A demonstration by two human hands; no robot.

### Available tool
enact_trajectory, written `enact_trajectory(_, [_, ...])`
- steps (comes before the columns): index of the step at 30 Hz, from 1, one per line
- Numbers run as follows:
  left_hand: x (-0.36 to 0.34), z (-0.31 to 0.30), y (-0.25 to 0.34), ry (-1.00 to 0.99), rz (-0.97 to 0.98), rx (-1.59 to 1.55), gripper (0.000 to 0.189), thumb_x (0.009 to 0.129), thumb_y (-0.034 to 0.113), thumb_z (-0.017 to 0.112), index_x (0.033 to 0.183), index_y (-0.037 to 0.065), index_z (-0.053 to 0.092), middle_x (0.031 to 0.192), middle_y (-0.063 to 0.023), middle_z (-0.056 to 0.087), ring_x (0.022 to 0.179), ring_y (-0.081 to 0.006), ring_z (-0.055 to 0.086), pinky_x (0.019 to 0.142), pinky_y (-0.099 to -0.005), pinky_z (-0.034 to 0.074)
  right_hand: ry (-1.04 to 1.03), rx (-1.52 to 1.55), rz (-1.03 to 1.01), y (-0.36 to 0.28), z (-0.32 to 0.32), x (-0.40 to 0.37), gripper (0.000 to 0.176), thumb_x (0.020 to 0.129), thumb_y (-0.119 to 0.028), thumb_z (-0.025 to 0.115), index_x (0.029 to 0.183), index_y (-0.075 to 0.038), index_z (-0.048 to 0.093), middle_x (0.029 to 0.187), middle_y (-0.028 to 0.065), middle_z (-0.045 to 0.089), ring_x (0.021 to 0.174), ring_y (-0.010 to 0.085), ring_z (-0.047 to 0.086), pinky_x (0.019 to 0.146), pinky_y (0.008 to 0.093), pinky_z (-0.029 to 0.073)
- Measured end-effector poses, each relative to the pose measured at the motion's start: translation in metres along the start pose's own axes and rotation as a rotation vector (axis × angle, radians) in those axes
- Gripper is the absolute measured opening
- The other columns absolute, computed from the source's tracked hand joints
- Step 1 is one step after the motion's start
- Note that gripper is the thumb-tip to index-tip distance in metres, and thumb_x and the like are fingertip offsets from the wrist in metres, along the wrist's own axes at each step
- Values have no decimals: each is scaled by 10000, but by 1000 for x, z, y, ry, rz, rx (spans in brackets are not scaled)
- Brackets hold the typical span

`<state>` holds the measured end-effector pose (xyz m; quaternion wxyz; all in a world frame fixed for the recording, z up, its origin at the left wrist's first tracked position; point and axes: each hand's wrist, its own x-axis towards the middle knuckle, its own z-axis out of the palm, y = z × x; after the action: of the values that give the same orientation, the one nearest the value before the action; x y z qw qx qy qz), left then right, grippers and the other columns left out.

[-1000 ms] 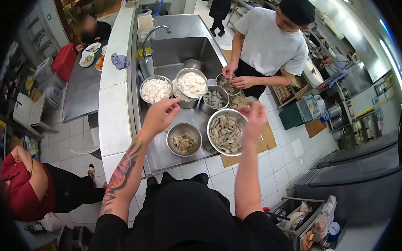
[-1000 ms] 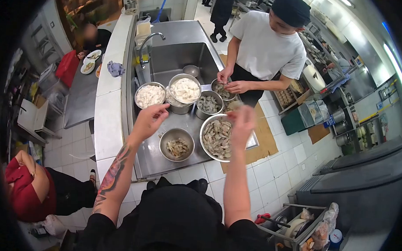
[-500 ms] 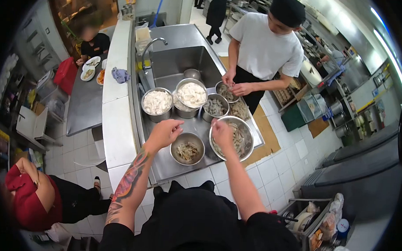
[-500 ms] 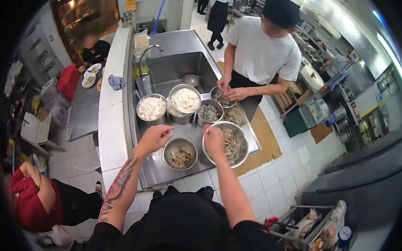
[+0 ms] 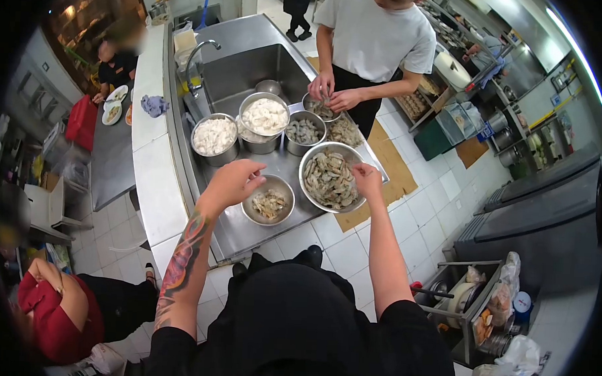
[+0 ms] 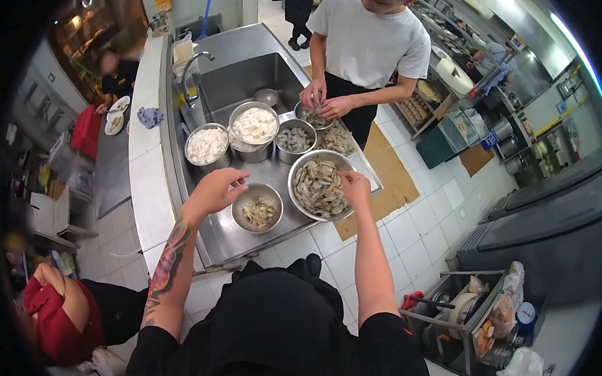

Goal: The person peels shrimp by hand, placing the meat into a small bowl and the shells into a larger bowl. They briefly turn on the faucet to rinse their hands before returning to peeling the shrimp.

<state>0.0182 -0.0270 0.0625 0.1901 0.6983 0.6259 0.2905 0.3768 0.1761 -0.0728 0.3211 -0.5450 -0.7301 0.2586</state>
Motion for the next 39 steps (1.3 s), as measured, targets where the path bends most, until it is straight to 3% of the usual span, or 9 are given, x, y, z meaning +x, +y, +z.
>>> enact_trajectory(2, [-1,1,2,-43,29,-2,335,894,200,702,1187,37,684,970,-162,707,858,-286,692,798,-379,538,-120,-155,-28,13,1,-4,183,853,-187,712,979,-65,764,853,130,746,761,210,723,726,322,557])
enact_trajectory(5, [-1,8,-3,-92,23,-43,338,881,239,696,1159,46,693,938,-151,712,862,-326,679,769,-412,530,-312,-263,-21,24,8,-13,194,810,-173,686,975,-109,766,881,169,736,805,322,708,753,420,563])
enact_trajectory(11, [-5,27,-47,-185,-67,68,338,873,201,708,1153,13,693,958,-174,723,840,-310,701,774,-391,543,-464,-617,-417,-5,53,-39,208,788,-138,645,948,-151,776,950,150,722,852,379,697,778,480,569])
enact_trajectory(15, [-4,30,-53,-148,-83,-5,342,867,231,706,1142,29,706,952,-180,727,858,-326,701,776,-407,543,-663,-899,-189,-22,62,-26,211,801,-176,657,928,-43,760,990,156,740,942,336,723,791,462,584])
enact_trajectory(22, [-12,30,-50,-128,-96,39,321,880,296,674,1094,61,723,991,-180,723,935,-375,680,831,-465,524,-554,-864,-230,-42,42,-27,221,790,-252,686,949,-116,762,982,150,745,936,323,721,812,459,574])
enact_trajectory(26, [-11,31,-52,-158,-121,1,320,870,282,683,1092,55,724,1006,-179,726,944,-371,681,844,-459,523,-514,-678,-138,-12,37,-19,260,711,-219,777,919,-71,731,936,169,734,855,311,721,748,441,576])
enact_trajectory(28, [-11,31,-52,-147,-113,-4,320,868,280,686,1091,54,724,1004,-179,727,943,-369,682,844,-458,523,-552,-218,238,-3,34,-14,193,760,-137,755,916,-30,717,893,148,730,694,226,719,597,361,566])
enact_trajectory(32, [-12,30,-52,-148,-113,-41,323,870,277,683,1097,51,721,998,-173,729,934,-362,686,834,-450,527,-363,279,346,36,35,-14,182,802,-70,719,981,-40,708,856,98,724,592,161,673,517,287,530])
enact_trajectory(39, [1,39,-52,-182,-45,-53,340,896,208,672,1193,43,690,998,-178,732,883,-303,705,795,-387,543,-17,329,-109,-53,16,-34,152,878,-95,703,1012,-23,706,890,78,723,751,113,666,639,276,520])
